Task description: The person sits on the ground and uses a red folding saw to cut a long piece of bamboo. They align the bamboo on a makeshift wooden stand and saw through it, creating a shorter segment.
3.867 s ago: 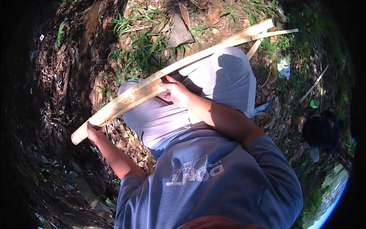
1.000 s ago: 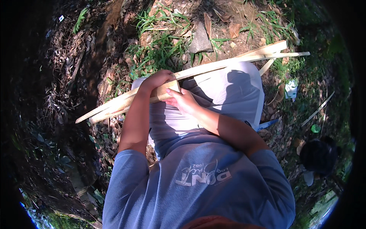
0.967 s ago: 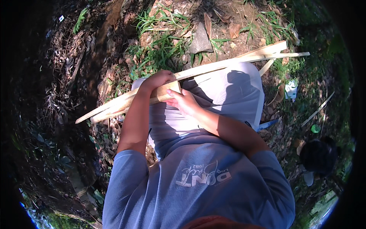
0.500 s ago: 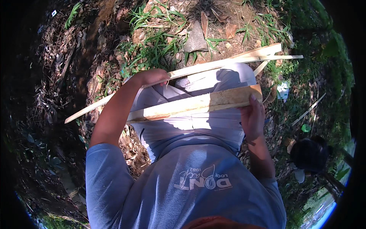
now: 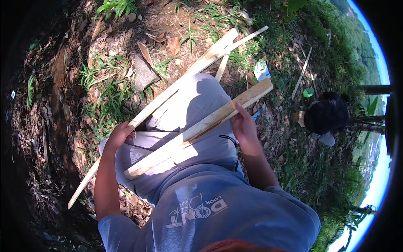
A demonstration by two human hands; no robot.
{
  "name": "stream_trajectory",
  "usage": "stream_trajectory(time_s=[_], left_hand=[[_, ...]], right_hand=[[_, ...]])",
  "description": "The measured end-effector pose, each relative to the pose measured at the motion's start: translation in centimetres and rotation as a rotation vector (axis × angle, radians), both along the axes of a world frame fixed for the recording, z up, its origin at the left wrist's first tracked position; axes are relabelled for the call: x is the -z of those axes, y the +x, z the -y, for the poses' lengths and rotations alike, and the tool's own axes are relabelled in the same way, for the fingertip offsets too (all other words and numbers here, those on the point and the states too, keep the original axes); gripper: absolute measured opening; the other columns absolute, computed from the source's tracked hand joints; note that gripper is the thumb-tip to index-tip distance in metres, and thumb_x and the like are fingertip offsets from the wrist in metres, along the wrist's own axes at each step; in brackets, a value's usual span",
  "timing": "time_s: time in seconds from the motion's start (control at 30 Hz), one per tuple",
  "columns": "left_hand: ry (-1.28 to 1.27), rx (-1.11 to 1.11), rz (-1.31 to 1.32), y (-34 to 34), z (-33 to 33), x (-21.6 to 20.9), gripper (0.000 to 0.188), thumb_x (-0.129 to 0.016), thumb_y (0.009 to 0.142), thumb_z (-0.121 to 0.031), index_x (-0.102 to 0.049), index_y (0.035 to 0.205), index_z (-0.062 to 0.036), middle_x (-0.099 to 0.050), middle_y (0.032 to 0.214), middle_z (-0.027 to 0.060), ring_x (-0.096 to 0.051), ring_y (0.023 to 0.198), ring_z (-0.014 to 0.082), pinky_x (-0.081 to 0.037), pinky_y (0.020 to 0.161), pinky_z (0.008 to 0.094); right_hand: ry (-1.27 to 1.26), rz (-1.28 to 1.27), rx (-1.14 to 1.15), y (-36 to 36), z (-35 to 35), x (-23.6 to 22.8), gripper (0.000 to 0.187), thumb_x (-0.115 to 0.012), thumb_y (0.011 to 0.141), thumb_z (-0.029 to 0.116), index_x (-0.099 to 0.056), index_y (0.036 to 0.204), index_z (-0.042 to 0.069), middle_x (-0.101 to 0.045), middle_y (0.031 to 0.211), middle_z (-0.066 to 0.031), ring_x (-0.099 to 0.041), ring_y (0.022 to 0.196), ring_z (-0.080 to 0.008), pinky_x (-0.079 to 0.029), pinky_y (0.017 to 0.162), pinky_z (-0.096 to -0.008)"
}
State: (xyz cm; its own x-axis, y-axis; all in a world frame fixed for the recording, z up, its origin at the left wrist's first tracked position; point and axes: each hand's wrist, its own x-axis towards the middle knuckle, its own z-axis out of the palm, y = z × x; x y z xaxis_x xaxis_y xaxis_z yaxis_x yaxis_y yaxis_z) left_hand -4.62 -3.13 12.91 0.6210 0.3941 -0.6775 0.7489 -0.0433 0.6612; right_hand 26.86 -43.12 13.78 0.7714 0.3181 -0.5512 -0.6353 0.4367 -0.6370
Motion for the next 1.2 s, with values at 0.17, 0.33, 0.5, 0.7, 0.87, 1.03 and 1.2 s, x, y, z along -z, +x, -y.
stream_trajectory(time_s=[0.17, 0.33, 0.5, 0.7, 0.87, 1.03, 1.2], left_hand=[[0.661, 0.245, 0.044, -1.3, 0.7, 1.5, 0.029, -0.06, 0.102, -0.027, -0.063, 0.092, -0.0003, -0.061, 0.072, 0.012, -0.061, 0.063, 0.0259, -0.046, 0.063, 0.0437], [0.231, 0.032, 0.005, -2.8, 0.2, -4.6, 0.031, -0.056, 0.102, -0.026, -0.062, 0.086, -0.0007, -0.06, 0.068, 0.0056, -0.057, 0.055, 0.0158, -0.046, 0.054, 0.0356], [0.237, -0.108, -0.043, -12.8, -1.7, -9.6, 0.029, -0.055, 0.102, -0.023, -0.066, 0.095, 0.0026, -0.06, 0.069, 0.0056, -0.056, 0.055, 0.0138, -0.046, 0.053, 0.0321], [0.711, 0.252, -0.177, -22.5, -3.1, -9.8, 0.04, -0.053, 0.093, -0.027, -0.066, 0.114, 0.0055, -0.065, 0.076, 0.027, -0.066, 0.071, 0.0492, -0.05, 0.064, 0.0543], [0.907, 0.309, -0.196, -24.9, -3.2, -5.7, 0.045, -0.055, 0.091, -0.028, -0.069, 0.118, 0.0048, -0.068, 0.08, 0.0289, -0.066, 0.076, 0.0537, -0.052, 0.068, 0.0598], [0.944, 0.329, -0.207, -25.3, -3.2, -5.5, 0.04, -0.054, 0.094, -0.024, -0.07, 0.118, 0.0039, -0.068, 0.079, 0.0302, -0.067, 0.075, 0.0538, -0.052, 0.067, 0.0611], [0.943, 0.348, -0.176, -23.7, -3.2, -6.3, 0.042, -0.052, 0.091, -0.027, -0.067, 0.117, 0.0021, -0.066, 0.075, 0.0287, -0.065, 0.071, 0.0544, -0.049, 0.064, 0.0619]], right_hand=[[-0.195, 0.075, -0.119, 0.0, -0.9, -1.1, 0.035, -0.067, 0.111, 0.022, -0.061, 0.136, -0.002, -0.07, 0.123, -0.0096, -0.069, 0.115, -0.0217, -0.054, 0.106, -0.0389], [-0.338, 0.061, -0.129, 1.8, -1.6, -1.9, 0.037, -0.064, 0.113, 0.031, -0.062, 0.132, 0.0, -0.072, 0.117, -0.011, -0.074, 0.106, -0.0246, -0.062, 0.093, -0.0452], [-0.274, -0.018, -0.066, 8.1, -0.8, -1.9, 0.033, -0.056, 0.116, 0.029, -0.058, 0.134, 0.002, -0.069, 0.122, -0.0114, -0.073, 0.109, -0.0269, -0.06, 0.101, -0.0519], [-0.087, -0.031, 0.023, 21.6, -2.5, 1.4, 0.032, -0.05, 0.117, 0.026, -0.057, 0.138, 0.002, -0.069, 0.127, -0.0141, -0.073, 0.112, -0.0293, -0.06, 0.104, -0.0566], [-0.09, -0.006, 0.121, 31.9, -7.5, 3.8, 0.035, -0.04, 0.116, 0.018, -0.053, 0.141, -0.001, -0.071, 0.128, -0.0187, -0.075, 0.111, -0.035, -0.066, 0.09, -0.0554], [-0.285, -0.011, 0.167, 40.3, -11.7, 10.8, 0.026, -0.049, 0.109, 0.008, -0.061, 0.131, 0.0, -0.075, 0.109, -0.0177, -0.079, 0.087, -0.0331, -0.068, 0.065, -0.0504], [-0.344, -0.032, 0.297, 44.8, -13.1, 16.0, 0.026, -0.055, 0.105, 0.005, -0.065, 0.128, -0.003, -0.074, 0.103, -0.0232, -0.078, 0.08, -0.038, -0.062, 0.057, -0.0575]])
